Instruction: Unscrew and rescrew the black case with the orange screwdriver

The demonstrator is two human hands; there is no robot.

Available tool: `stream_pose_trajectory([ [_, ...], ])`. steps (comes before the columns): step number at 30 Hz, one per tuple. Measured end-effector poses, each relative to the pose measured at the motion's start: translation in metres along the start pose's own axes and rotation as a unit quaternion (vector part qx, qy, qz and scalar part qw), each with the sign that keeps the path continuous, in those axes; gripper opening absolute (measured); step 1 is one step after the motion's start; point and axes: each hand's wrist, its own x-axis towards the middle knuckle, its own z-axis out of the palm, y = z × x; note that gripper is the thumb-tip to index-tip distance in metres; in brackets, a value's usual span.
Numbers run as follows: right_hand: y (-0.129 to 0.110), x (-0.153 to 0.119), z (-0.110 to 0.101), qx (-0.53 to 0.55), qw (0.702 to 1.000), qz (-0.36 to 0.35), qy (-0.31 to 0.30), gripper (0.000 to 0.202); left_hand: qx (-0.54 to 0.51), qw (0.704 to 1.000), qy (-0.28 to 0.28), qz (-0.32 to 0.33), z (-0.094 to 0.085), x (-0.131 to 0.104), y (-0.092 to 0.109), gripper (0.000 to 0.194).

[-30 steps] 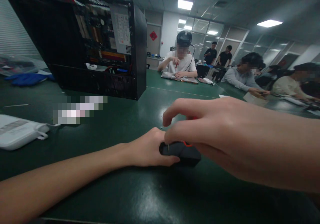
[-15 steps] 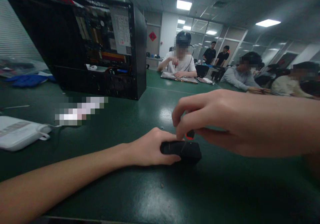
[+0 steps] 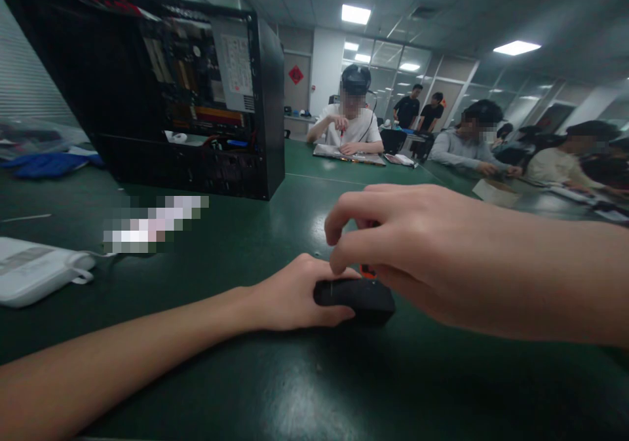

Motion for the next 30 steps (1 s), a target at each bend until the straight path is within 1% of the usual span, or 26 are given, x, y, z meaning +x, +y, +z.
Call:
stream_pose_trajectory([
  [2,-0.003,-0.001,-0.004,0.008,1.0,-0.01,-0.013,0.031,0.0,1.0,-0.005,-0.001,0.0,-0.001,-0.002,0.028],
  [3,-0.005,-0.001,-0.004,0.007,1.0,-0.011,-0.022,0.029,0.001,1.0,-0.005,-0.002,0.001,-0.001,-0.003,0.028],
  [4,-0.007,0.0,-0.004,0.001,0.999,-0.011,-0.03,0.025,0.002,1.0,-0.003,-0.002,0.001,-0.001,-0.003,0.03],
  [6,-0.008,0.002,-0.001,-0.037,0.999,-0.004,-0.027,0.014,-0.001,1.0,0.003,-0.004,0.002,-0.001,-0.004,0.035],
  [8,-0.007,0.005,0.003,-0.099,0.994,0.026,-0.023,0.006,-0.007,1.0,0.002,-0.005,0.002,-0.001,-0.003,0.038],
  [9,-0.006,0.006,0.005,-0.125,0.991,0.045,-0.026,0.004,-0.011,1.0,-0.004,-0.008,0.002,0.0,-0.002,0.036],
  [11,-0.001,0.006,0.008,-0.137,0.987,0.073,-0.029,0.0,-0.023,0.999,-0.019,-0.015,0.001,0.0,0.001,0.033],
  [13,0.003,0.002,0.008,-0.105,0.992,0.067,-0.013,0.005,-0.029,0.999,-0.025,-0.017,0.001,0.001,0.002,0.035],
  [15,0.003,-0.005,0.005,-0.073,0.997,0.036,0.007,0.011,-0.026,0.999,-0.019,-0.011,0.001,0.001,0.002,0.036],
  [18,-0.004,-0.015,0.002,-0.067,0.998,-0.001,0.003,0.022,-0.018,1.0,-0.004,0.0,0.002,0.001,0.0,0.027],
  [20,-0.011,-0.017,0.003,-0.098,0.995,0.006,0.005,0.018,-0.024,1.0,0.001,0.007,0.003,0.001,-0.001,0.021],
  [22,-0.017,-0.015,0.007,-0.159,0.987,0.022,0.008,0.008,-0.029,1.0,0.002,0.012,0.004,0.001,-0.002,0.022],
  [25,-0.02,-0.011,0.013,-0.23,0.972,0.044,-0.005,0.01,-0.024,1.0,-0.002,0.01,0.004,0.001,-0.002,0.025],
  [28,-0.018,-0.009,0.015,-0.234,0.97,0.069,-0.005,0.012,-0.015,1.0,-0.002,0.01,0.004,0.0,-0.003,0.026],
  [30,-0.017,-0.01,0.013,-0.209,0.976,0.066,0.005,0.011,-0.012,1.0,0.002,0.012,0.004,0.001,-0.003,0.027],
])
